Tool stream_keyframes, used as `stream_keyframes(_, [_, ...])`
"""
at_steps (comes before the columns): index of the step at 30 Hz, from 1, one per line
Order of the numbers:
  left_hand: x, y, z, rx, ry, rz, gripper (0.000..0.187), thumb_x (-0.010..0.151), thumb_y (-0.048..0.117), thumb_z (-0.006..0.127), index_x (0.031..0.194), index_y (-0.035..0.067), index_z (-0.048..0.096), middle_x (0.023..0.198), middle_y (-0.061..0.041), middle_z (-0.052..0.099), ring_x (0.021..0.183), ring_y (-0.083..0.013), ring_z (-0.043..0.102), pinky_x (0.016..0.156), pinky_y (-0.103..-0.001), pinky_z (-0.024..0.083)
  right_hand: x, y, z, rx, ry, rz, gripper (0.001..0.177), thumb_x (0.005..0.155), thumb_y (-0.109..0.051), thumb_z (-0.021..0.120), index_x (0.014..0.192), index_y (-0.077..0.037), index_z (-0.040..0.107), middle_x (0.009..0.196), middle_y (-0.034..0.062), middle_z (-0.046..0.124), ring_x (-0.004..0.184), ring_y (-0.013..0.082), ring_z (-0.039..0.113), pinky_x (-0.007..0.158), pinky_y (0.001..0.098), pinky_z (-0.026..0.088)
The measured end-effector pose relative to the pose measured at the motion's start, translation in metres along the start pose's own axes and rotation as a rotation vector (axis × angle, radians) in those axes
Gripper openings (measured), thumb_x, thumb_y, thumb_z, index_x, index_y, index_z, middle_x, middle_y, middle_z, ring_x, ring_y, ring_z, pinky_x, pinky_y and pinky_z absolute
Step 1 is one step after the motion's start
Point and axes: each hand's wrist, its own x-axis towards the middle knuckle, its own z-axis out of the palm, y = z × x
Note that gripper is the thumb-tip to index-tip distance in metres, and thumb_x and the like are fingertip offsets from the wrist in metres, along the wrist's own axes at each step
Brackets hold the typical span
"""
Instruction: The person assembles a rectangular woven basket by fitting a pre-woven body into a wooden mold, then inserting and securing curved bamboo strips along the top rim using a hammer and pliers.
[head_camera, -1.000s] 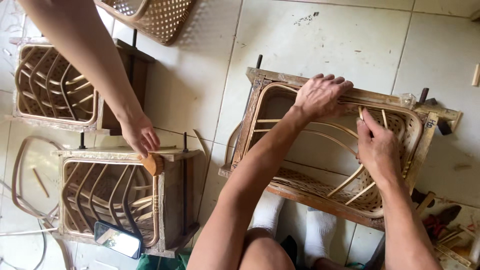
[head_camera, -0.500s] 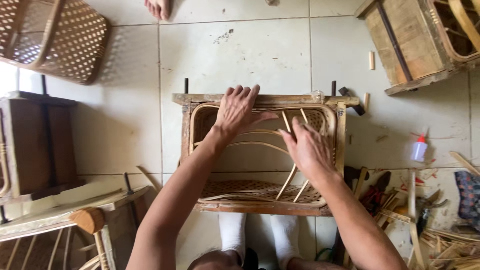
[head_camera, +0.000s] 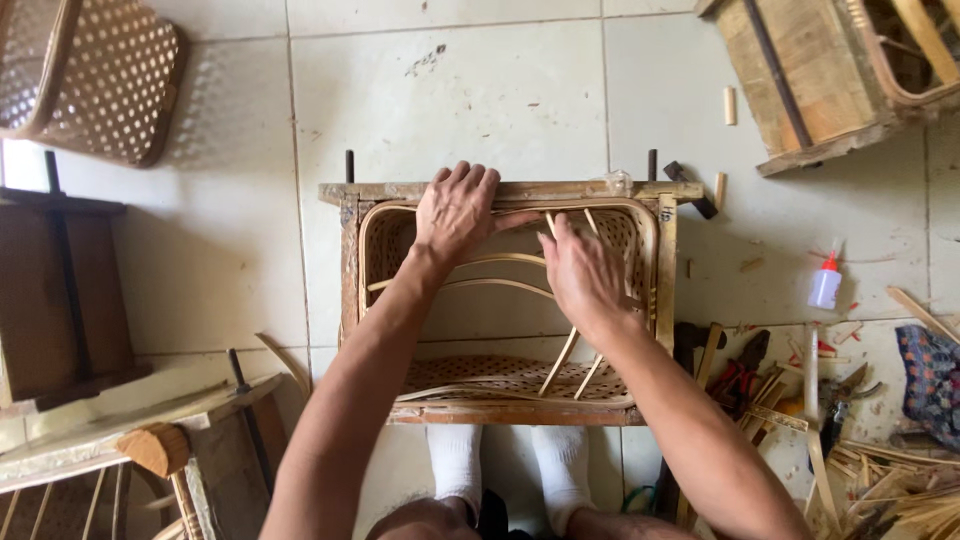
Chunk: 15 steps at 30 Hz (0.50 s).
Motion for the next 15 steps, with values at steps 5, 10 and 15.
stream_keyframes(5, [0.0,-0.002,0.001,0.03,0.048,-0.004,0.088,0.077,0.087,0.06,0.106,0.004,0.069,0.094,-0.011,0.071,0.089,-0.0232,0.064,0.085,-0.046,0.05,-0.01,-0.004,-0.011,0.181,-0.143,0.197,0.044,0.108,-0.026,0.047,0.145,-0.003,0.05,0.054,0.001,0.053,0.034,0.0112,0.039,0.027,0.0294,0.032])
stream_keyframes(10, [-0.003,0.003,-0.004,0.006,0.044,-0.005,0.085,0.078,0.085,0.062,0.103,0.005,0.07,0.099,-0.01,0.072,0.1,-0.0247,0.064,0.091,-0.044,0.05,-0.01,0.006,-0.014,0.092,-0.021,-0.018,0.042,0.109,-0.025,0.048,0.141,0.003,0.054,0.051,-0.0023,0.048,0.034,0.0082,0.036,0.026,0.0254,0.031])
stream_keyframes(15, [0.004,0.002,-0.004,-0.011,0.083,0.011,0.085,0.079,0.085,0.061,0.104,0.004,0.071,0.097,-0.012,0.073,0.096,-0.025,0.065,0.09,-0.046,0.05,-0.011,0.0,-0.016,0.122,-0.108,0.071,0.042,0.108,-0.028,0.048,0.142,-0.003,0.054,0.048,-0.0016,0.047,0.034,0.0108,0.035,0.028,0.0297,0.031])
